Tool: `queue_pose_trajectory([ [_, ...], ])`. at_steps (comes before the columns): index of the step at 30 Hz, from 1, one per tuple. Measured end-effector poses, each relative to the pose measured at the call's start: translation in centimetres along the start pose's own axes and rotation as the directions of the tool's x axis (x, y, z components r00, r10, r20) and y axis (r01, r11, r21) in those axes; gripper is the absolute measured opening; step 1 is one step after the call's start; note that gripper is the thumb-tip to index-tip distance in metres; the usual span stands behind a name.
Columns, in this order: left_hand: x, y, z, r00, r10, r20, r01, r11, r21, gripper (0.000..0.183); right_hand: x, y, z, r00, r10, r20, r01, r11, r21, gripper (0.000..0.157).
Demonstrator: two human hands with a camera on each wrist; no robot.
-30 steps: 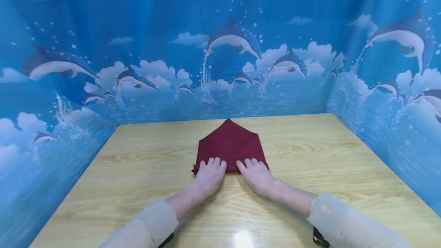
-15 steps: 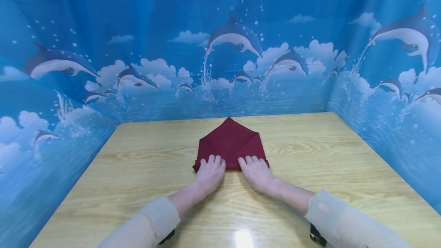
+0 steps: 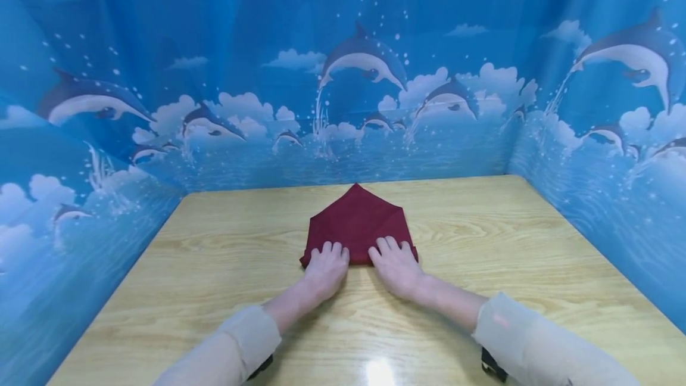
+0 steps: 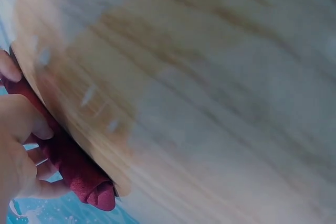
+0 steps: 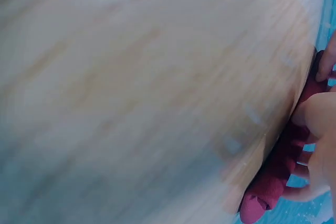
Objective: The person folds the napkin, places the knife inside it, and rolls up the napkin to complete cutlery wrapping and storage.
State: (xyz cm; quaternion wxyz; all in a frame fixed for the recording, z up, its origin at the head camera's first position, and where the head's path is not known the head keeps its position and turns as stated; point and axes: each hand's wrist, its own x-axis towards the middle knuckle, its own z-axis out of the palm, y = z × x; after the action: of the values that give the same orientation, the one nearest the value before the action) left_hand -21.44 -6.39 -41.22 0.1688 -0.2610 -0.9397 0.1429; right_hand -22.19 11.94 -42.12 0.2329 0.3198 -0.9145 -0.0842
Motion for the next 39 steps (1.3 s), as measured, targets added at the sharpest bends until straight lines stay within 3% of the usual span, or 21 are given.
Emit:
queue_pose_trajectory([
  [5, 0.1, -0.2, -0.2, 1.000, 0.005, 0.025, -0.005, 1.000, -0.017, 0.036, 0.0, -0.2, 0.1, 0.997, -0.055, -0.062, 0.047, 0.990, -0.129, 0.010],
  [13, 0.5, -0.2, -0.4, 0.997, 0.000, 0.072, 0.003, 0.999, -0.039, 0.040, 0.4, 0.0, 0.6, 0.982, -0.140, -0.130, 0.109, 0.970, -0.220, 0.023],
  [23, 0.5, -0.6, -0.4, 0.997, -0.013, 0.080, 0.024, 0.990, -0.136, 0.026, 1.2, 0.6, 0.1, 0.994, -0.109, -0.019, 0.108, 0.992, -0.072, 0.016],
  [35, 0.7, -1.0, 0.0, 0.998, -0.008, 0.063, 0.015, 0.993, -0.115, 0.026, 1.6, 0.7, -0.3, 0.989, -0.046, 0.140, 0.043, 0.999, 0.020, 0.028],
  [39, 0.9, -1.2, 0.1, 0.996, -0.005, 0.089, 0.016, 0.991, -0.130, 0.026, 1.6, 0.7, 0.0, 0.986, -0.012, 0.165, 0.002, 0.998, 0.059, 0.029],
])
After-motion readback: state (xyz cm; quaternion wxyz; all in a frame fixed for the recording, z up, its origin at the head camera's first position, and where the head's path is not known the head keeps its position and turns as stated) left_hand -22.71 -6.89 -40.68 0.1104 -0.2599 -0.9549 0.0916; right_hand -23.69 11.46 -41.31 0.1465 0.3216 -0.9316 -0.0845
